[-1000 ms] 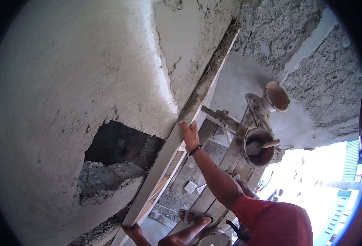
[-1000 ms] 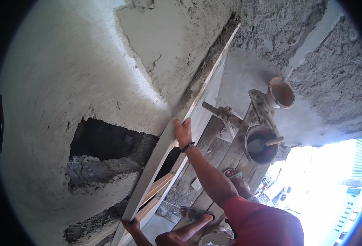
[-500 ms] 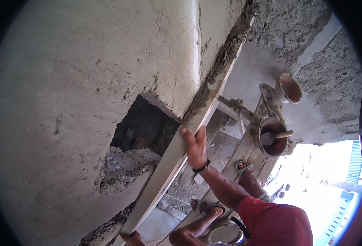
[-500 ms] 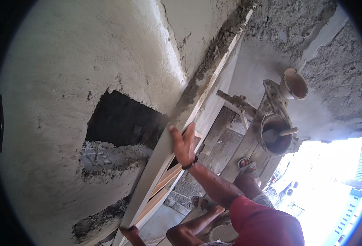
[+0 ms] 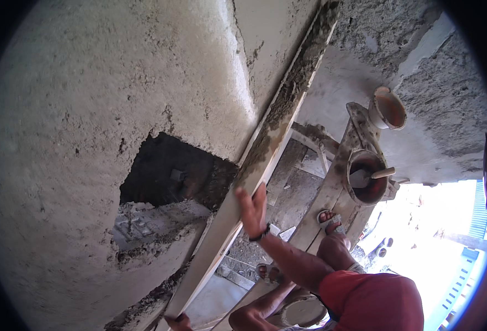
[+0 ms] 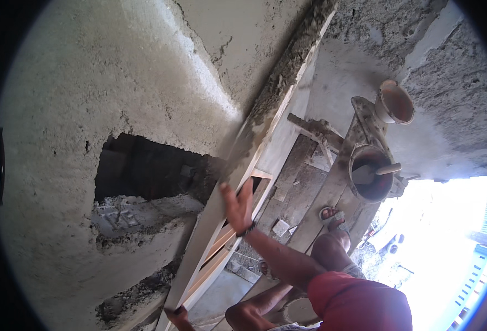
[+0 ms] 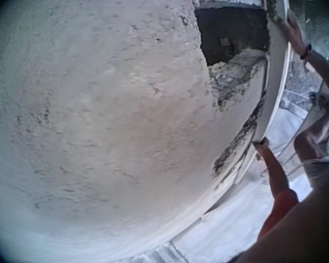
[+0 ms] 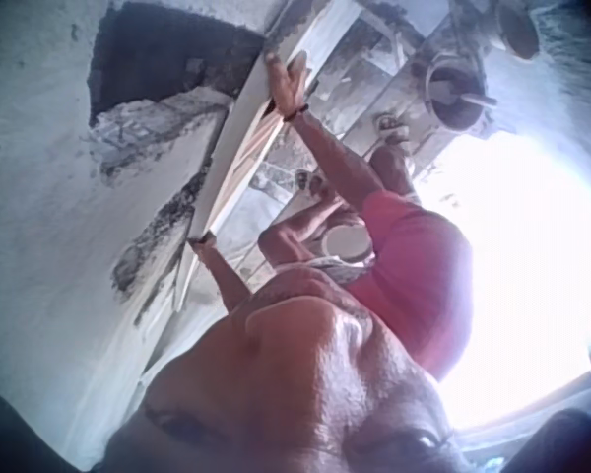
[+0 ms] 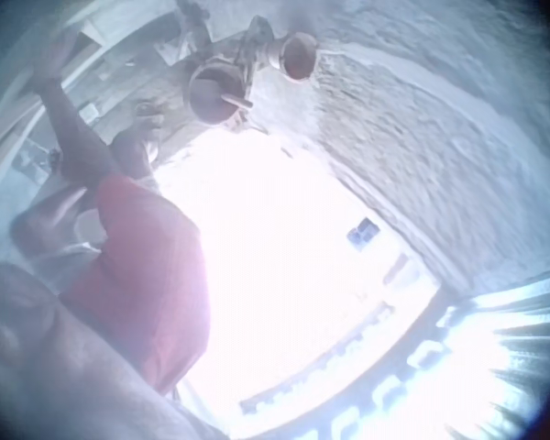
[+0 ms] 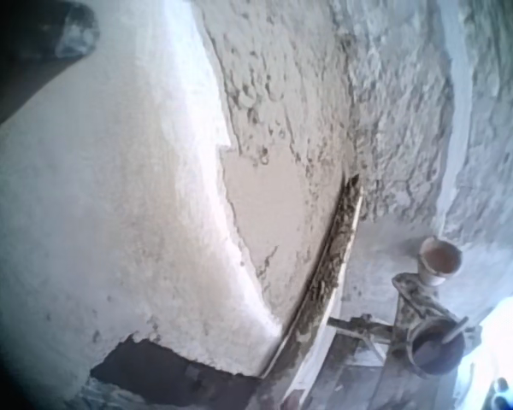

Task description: The person applies plaster to a wall around a window frame using a trowel and a straight edge, frequently scooping more material from a bucket.

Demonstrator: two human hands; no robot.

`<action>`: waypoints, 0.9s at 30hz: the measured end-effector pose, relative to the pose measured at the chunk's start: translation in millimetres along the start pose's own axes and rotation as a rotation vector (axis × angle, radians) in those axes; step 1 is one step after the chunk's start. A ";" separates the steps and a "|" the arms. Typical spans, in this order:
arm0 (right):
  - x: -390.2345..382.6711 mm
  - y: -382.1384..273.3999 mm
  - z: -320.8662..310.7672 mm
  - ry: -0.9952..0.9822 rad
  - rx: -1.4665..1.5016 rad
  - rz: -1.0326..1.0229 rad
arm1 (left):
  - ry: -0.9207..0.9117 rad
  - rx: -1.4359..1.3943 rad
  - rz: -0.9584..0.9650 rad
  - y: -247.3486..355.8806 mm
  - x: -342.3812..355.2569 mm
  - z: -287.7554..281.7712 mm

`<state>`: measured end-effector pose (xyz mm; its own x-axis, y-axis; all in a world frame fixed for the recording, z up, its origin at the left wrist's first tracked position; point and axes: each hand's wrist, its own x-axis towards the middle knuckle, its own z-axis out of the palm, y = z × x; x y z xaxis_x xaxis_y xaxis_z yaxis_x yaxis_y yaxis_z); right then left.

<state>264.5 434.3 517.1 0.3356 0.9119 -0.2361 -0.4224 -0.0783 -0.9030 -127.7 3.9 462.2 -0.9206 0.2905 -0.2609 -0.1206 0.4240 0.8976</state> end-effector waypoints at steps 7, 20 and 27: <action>98.0 65.6 -36.6 0.147 -0.040 0.093 | 0.016 -0.797 -0.409 -1.0 -32.0 123.4; 165.6 55.0 -50.7 0.157 -0.040 0.078 | -0.058 -0.866 -0.442 32.8 -66.4 186.9; 150.3 0.0 -36.5 0.071 0.001 0.023 | -0.079 -0.866 -0.353 51.8 -69.6 169.7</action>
<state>345.6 556.6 468.5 0.3848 0.8788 -0.2822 -0.4317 -0.0989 -0.8966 -6.8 151.2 466.6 -0.7539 0.3379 -0.5634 -0.6519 -0.2784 0.7054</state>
